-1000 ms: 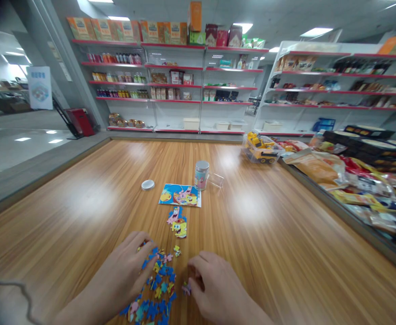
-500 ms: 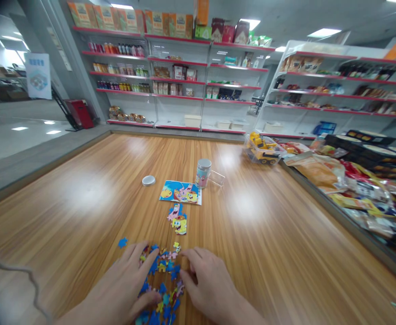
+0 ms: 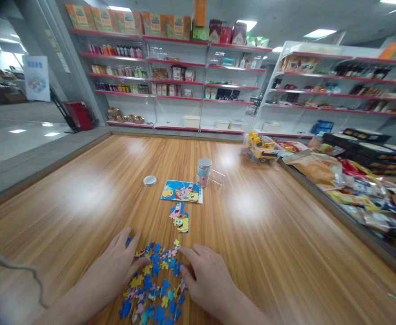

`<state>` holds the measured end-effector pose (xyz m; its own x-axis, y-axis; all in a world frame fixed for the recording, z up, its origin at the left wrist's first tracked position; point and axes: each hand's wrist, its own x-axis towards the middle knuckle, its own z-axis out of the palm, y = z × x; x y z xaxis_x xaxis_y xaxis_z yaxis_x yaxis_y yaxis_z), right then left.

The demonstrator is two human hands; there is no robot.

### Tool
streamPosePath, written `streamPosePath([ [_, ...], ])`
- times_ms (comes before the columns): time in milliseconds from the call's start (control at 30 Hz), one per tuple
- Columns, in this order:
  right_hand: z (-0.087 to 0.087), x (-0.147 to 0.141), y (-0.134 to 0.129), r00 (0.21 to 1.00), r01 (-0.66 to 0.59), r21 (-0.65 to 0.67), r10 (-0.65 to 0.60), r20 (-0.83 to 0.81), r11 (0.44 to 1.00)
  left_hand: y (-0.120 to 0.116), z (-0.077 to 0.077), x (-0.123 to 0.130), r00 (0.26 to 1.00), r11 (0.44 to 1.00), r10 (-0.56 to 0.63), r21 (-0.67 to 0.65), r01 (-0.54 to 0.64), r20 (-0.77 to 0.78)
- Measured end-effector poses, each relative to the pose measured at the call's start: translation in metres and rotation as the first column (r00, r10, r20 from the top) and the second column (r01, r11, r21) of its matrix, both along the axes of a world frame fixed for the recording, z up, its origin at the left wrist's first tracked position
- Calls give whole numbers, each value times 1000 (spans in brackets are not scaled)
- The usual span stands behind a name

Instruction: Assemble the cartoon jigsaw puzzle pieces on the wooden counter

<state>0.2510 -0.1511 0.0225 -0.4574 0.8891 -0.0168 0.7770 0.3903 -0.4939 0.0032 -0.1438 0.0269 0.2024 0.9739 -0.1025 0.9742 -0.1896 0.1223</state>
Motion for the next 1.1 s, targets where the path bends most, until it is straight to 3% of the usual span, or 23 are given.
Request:
streamPosePath([
  [167, 2, 0, -1, 1000, -4, 7, 4, -27, 1000, -12, -10, 11, 984, 989, -78, -110, 96, 157],
  [333, 1, 1, -2, 998, -19, 8, 20, -58, 1000, -13, -21, 9, 935, 985, -168, 13, 173, 311],
  [467, -1, 2, -1, 997, -8, 9, 9, -74, 1000, -6, -14, 4, 911, 974, -212, 158, 165, 353],
  [567, -2, 2, -1, 997, -14, 10, 15, -74, 1000, -2, -2, 0, 919, 978, -201, 130, 166, 340],
  [800, -1, 2, -2, 996, -15, -18, 13, -84, 1000, 4, 10, -8, 945, 989, -140, 88, 119, 295],
  [1000, -1, 4, -4, 994, 3, -38, -7, -105, 999, 14, 3, -28, 908, 945, -141, 326, 5, 395],
  [1100, -2, 5, -3, 994, -2, -30, -1, -107, 1000, 18, -1, -34, 950, 947, -36, 313, -66, 310],
])
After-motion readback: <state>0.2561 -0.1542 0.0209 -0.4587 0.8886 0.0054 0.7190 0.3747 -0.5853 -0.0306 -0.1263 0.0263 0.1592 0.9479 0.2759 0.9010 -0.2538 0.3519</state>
